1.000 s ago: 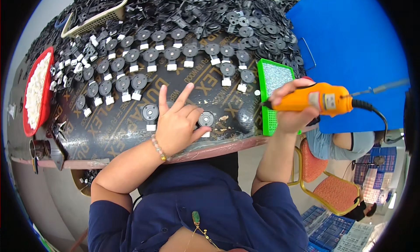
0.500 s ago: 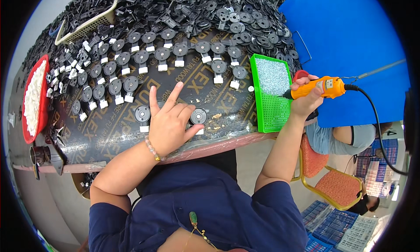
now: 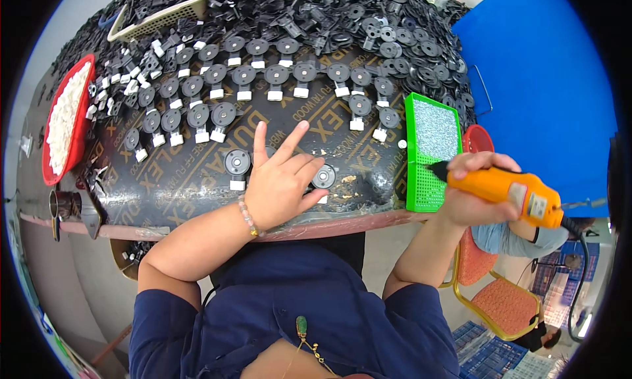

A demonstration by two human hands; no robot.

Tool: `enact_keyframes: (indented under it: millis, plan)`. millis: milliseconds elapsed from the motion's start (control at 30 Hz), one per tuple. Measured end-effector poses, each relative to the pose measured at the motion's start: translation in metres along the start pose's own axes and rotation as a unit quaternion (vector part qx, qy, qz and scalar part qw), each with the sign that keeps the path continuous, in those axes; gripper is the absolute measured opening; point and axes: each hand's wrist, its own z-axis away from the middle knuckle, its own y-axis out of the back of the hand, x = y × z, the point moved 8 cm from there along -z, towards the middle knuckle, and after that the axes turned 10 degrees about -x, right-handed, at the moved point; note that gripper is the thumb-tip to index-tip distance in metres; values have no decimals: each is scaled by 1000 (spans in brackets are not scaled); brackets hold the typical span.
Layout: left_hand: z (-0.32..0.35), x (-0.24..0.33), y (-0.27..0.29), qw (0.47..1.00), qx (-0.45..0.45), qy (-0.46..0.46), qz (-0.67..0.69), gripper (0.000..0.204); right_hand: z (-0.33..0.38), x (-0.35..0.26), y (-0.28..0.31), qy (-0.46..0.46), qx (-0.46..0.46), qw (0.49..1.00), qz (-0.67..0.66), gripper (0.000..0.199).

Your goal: Assembling small electronic components using an electric screwdriver at a workbench.

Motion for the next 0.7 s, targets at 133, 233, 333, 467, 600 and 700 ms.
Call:
enact_keyframes:
  millis: [133, 233, 333, 467, 600, 700]
  plan:
    - [1, -3, -3, 1000, 1, 3, 8, 44, 20, 31, -85, -50, -113, 987, -102, 94]
    - [1, -2, -2, 1000, 0, 2, 13, 44, 31, 52, -113, -97, -129, 979, -125, 95]
    - [2, -2, -1, 1000, 1, 3, 12, 43, 37, 64, -121, -118, -149, 973, -131, 94]
    - [1, -1, -1, 1000, 4, 0, 19, 41, 42, 70, -122, -135, -150, 972, -123, 91]
    - [2, -1, -1, 1000, 13, 1, 18, 44, 48, 72, -126, -154, -175, 967, -103, 89]
    - [1, 1, 0, 1000, 15, -1, 11, 43, 49, 70, -134, -159, -194, 964, -86, 86]
